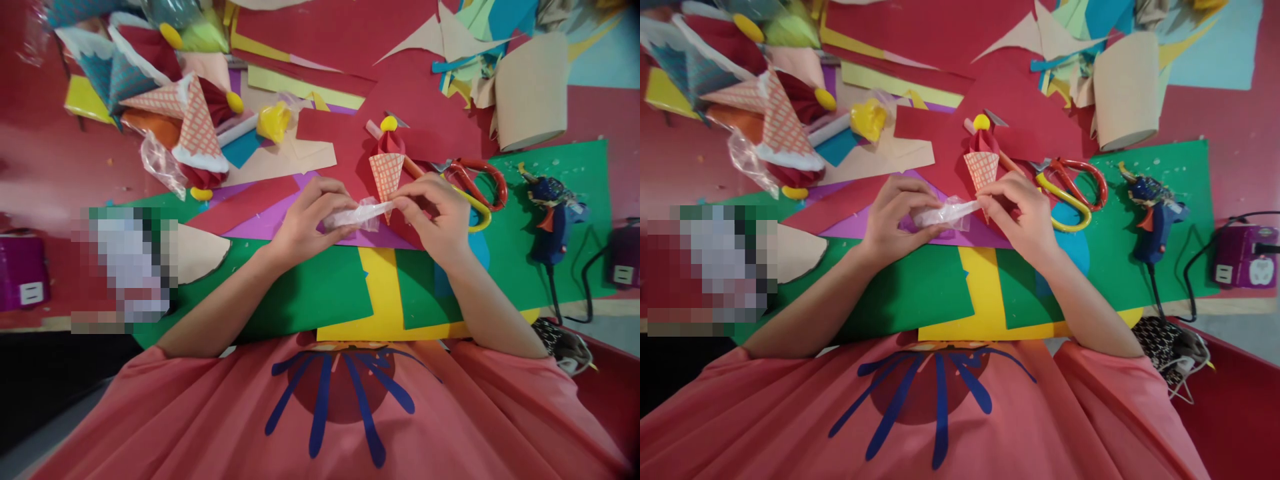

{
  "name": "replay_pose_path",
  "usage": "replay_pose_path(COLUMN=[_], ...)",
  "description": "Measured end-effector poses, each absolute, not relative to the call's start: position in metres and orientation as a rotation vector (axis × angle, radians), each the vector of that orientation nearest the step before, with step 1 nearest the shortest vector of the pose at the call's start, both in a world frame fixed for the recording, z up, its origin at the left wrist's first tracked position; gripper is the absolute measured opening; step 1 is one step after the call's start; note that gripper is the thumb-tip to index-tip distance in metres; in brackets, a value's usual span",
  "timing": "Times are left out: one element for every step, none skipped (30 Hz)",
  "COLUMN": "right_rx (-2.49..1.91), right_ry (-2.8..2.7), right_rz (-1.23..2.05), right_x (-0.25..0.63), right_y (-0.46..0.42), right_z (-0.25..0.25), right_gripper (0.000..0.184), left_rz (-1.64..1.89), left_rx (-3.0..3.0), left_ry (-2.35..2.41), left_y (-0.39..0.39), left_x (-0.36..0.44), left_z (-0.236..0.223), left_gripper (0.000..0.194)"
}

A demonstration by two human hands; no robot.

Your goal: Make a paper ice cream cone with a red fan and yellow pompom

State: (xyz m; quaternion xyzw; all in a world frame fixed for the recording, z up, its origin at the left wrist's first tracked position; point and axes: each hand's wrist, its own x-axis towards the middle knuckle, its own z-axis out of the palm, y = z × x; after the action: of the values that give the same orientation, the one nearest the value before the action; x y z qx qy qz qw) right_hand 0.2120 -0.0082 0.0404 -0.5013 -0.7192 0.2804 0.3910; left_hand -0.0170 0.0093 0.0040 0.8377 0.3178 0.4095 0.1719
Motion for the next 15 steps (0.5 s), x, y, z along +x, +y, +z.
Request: replay_pose_path(right_rx=[-1.269,-1.254,-1.232,-1.210,-1.191,-1.175,-1.162,-1.151,-1.142,-1.134,-1.123,-1.110,-1.094,-1.078,-1.066], right_ry=[-1.814,-1.822,-1.846,-1.880,-1.917,-1.951,-1.980,-2.003,-2.021,-2.035,-2.044,-2.050,-2.055,-2.057,-2.057], right_rz=[0.706,0.709,0.715,0.717,0.710,0.698,0.692,0.693,0.701,0.714,0.727,0.738,0.747,0.757,0.774], right_x=[0.211,0.211,0.211,0.210,0.210,0.210,0.209,0.209,0.209,0.209,0.208,0.208,0.207,0.207,0.206], right_y=[-0.009,-0.009,-0.010,-0.010,-0.010,-0.010,-0.010,-0.010,-0.010,-0.011,-0.011,-0.012,-0.012,-0.013,-0.014], right_z=[0.040,0.040,0.039,0.038,0.037,0.035,0.033,0.032,0.030,0.029,0.028,0.028,0.027,0.027,0.027], right_gripper=[0.013,0.012,0.011,0.010,0.010,0.010,0.011,0.013,0.016,0.019,0.020,0.021,0.022,0.023,0.024], left_rz=[1.164,1.162,1.157,1.150,1.142,1.132,1.118,1.102,1.088,1.077,1.075,1.081,1.096,1.113,1.127], left_rx=[2.371,2.369,2.370,2.374,2.378,2.381,2.385,2.391,2.396,2.400,2.398,2.388,2.367,2.339,2.310], left_ry=[0.907,0.911,0.916,0.920,0.925,0.929,0.933,0.937,0.942,0.943,0.938,0.925,0.904,0.876,0.848], left_y=[0.010,0.010,0.009,0.009,0.009,0.008,0.008,0.007,0.007,0.007,0.007,0.006,0.006,0.006,0.006], left_x=[-0.017,-0.017,-0.017,-0.016,-0.016,-0.016,-0.016,-0.016,-0.016,-0.016,-0.016,-0.016,-0.015,-0.015,-0.014], left_z=[0.004,0.004,0.003,0.003,0.003,0.003,0.002,0.002,0.002,0.002,0.001,0.001,0.001,0.002,0.002], left_gripper=[0.029,0.029,0.029,0.029,0.029,0.029,0.030,0.030,0.031,0.032,0.033,0.033,0.032,0.032,0.031])
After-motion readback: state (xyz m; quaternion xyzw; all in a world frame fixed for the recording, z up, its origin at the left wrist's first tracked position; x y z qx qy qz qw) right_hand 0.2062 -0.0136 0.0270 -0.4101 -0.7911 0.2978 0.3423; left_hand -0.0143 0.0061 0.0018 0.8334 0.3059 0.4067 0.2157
